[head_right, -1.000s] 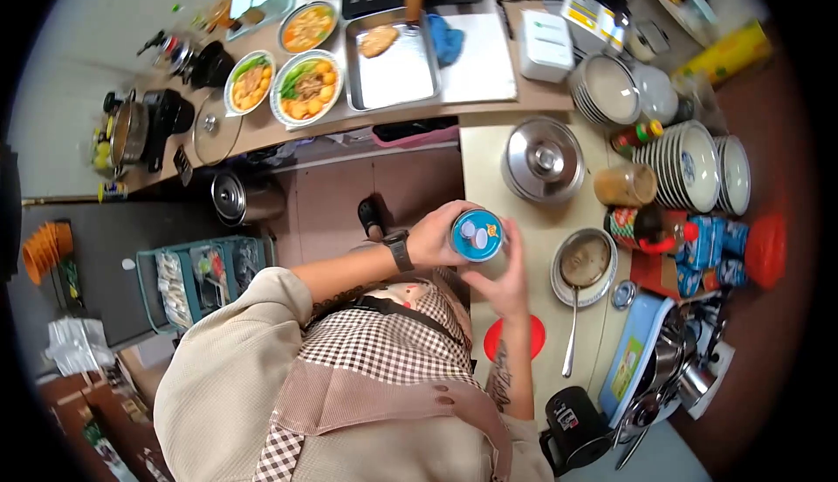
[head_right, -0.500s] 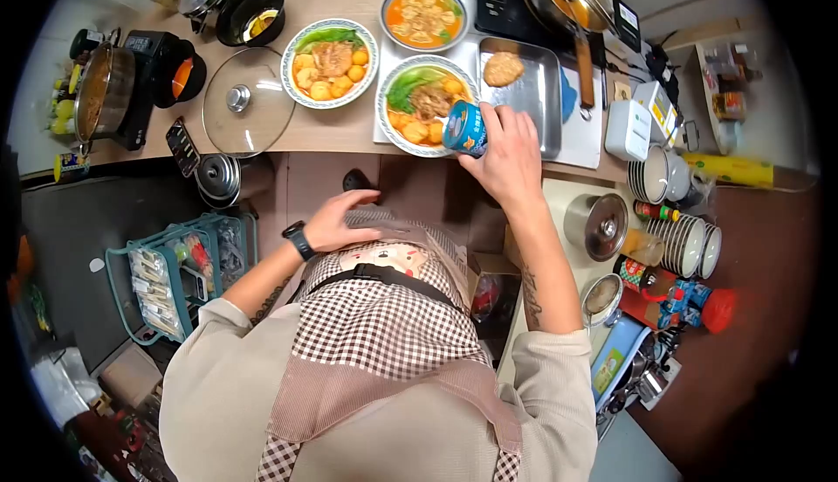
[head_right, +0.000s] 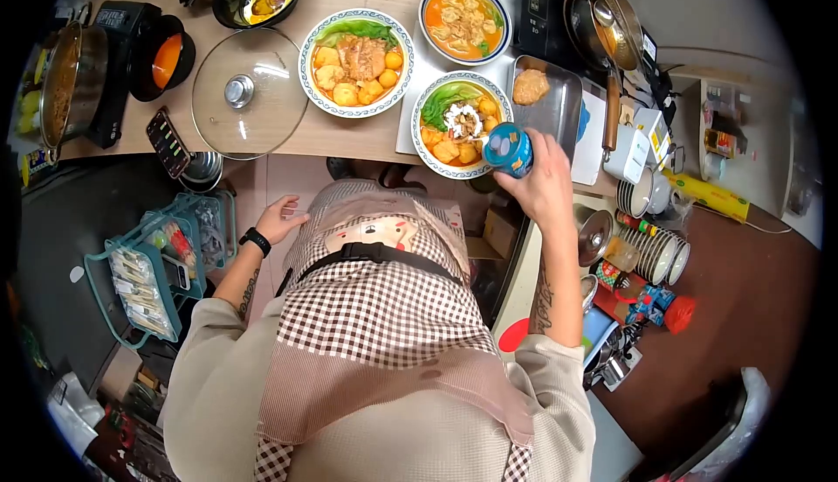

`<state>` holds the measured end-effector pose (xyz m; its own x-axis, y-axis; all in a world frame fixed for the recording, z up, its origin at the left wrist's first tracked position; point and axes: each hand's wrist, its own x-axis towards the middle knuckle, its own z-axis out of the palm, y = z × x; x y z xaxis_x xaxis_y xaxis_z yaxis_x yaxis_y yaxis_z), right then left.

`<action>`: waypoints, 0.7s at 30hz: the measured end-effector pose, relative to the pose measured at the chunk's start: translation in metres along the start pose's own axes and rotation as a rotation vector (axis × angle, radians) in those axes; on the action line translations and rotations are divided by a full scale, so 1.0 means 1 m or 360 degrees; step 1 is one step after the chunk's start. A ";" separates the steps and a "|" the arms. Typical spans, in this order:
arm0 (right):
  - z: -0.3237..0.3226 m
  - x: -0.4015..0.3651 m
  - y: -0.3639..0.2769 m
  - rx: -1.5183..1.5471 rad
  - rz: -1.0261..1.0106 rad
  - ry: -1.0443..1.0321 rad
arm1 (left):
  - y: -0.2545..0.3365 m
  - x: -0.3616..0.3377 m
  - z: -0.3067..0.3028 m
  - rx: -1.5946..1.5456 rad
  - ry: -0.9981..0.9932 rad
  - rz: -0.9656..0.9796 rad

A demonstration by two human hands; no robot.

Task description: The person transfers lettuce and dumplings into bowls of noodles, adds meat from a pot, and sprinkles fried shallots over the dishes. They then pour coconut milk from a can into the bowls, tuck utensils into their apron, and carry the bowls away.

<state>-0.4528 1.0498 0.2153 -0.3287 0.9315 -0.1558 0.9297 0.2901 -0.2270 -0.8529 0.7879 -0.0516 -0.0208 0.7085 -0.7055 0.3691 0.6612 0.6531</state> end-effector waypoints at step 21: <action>-0.017 0.072 0.020 0.0841 -0.0050 0.0202 | -0.106 0.008 0.049 -0.0542 0.0401 -0.0399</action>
<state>-0.4555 1.1265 0.2160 -0.3020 0.9528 -0.0312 0.6989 0.1990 -0.6870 -0.8466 0.7117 -0.1401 -0.3095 0.5273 -0.7913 -0.0001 0.8322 0.5545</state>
